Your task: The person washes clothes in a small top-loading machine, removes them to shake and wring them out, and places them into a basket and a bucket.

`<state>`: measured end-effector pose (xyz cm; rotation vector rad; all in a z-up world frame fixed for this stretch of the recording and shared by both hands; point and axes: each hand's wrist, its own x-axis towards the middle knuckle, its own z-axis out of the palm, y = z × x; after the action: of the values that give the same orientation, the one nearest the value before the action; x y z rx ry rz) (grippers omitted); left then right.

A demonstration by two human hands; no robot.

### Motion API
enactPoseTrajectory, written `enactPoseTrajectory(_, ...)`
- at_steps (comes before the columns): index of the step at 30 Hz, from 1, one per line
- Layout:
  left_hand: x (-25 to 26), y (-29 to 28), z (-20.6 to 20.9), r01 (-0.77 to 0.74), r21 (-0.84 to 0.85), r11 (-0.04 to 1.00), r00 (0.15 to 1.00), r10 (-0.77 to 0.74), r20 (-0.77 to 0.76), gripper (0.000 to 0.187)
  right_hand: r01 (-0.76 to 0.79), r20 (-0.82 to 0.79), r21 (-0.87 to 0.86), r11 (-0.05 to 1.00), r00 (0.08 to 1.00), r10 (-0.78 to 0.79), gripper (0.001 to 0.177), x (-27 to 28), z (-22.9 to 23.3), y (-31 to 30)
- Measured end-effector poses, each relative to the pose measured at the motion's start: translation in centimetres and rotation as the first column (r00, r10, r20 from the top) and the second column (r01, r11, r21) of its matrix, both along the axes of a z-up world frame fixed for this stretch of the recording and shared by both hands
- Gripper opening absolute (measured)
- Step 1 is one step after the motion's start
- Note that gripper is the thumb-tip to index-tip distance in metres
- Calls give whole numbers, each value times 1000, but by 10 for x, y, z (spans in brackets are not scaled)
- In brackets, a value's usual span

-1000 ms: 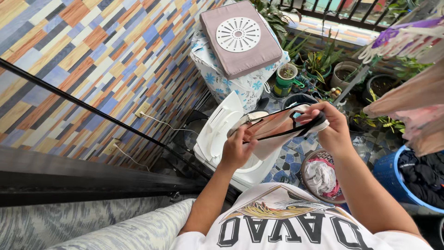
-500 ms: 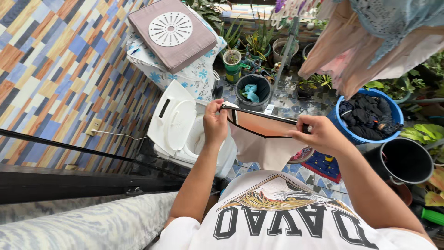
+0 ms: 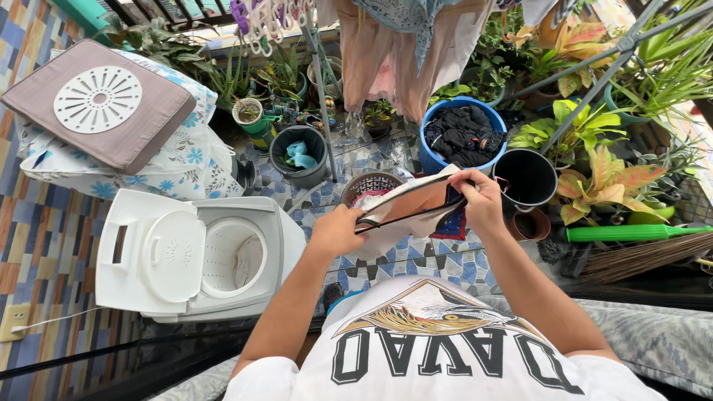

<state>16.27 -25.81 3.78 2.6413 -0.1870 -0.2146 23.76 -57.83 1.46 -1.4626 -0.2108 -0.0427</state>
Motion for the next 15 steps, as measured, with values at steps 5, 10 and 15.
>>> enactPoseTrajectory(5, 25, 13, -39, 49, -542, 839, 988, 40, 151, 24, 161, 52, -290, 944, 987, -152, 20, -27, 17, 15)
enactPoseTrajectory(10, 54, 6, -22, -141, -960, 241, 989, 2, -145, 20, -422, -195, -739, 525, 880, 434, 75, -28, 44, 42)
enactPoseTrajectory(15, 77, 40, 13, 438, -293, 850, 831, -507, -228, 42, -485, -428, -871, 74, 825, 369, 33, -1, 49, 78)
